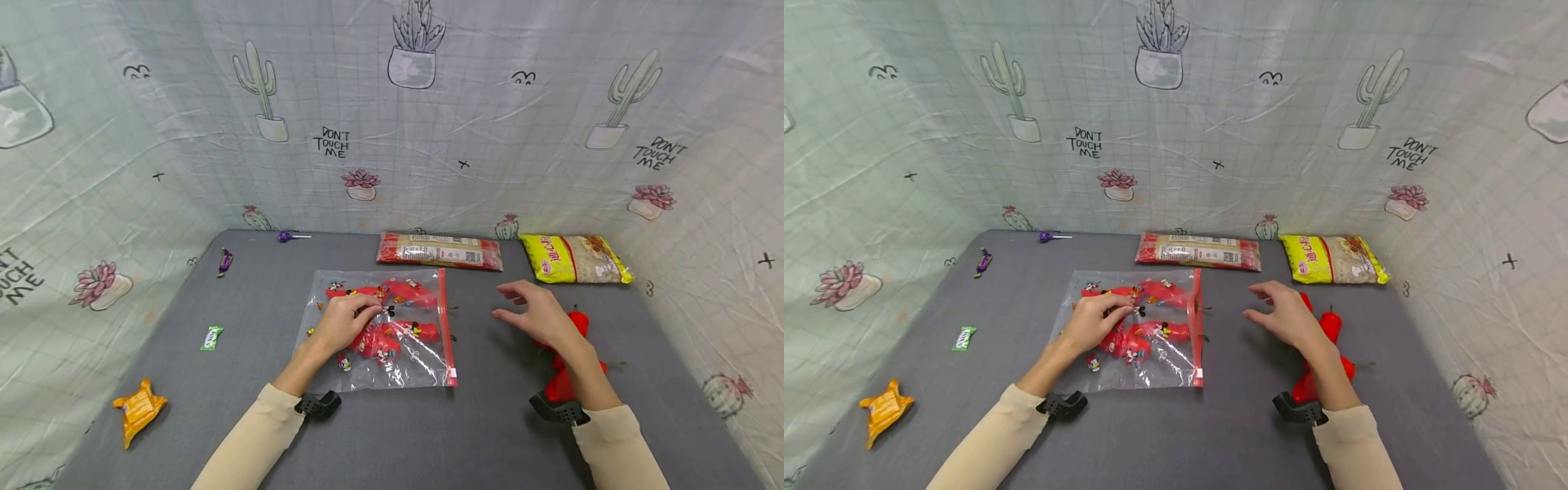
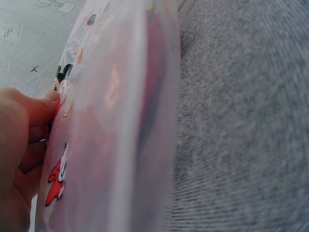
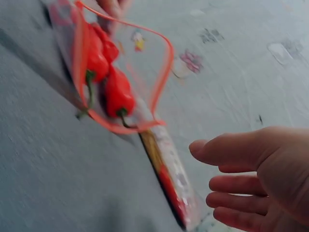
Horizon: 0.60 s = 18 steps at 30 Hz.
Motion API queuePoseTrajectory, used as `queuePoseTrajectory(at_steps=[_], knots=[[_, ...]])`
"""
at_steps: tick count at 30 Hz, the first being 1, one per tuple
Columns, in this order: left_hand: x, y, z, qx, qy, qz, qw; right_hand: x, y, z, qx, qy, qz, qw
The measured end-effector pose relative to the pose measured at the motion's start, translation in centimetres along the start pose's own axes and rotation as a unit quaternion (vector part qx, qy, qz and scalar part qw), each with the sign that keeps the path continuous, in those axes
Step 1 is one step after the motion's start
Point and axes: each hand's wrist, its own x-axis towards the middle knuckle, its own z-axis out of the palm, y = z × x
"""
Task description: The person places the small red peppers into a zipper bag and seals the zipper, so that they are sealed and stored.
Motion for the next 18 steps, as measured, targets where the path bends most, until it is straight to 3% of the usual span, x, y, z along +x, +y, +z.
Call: queuePoseTrajectory(at_steps=[18], knots=[[0.1,-0.3,0.0,0.003,0.013,0.009,0.9999,-1.4,4.1,-3.9,-0.057,-0.037,0.106,0.992]])
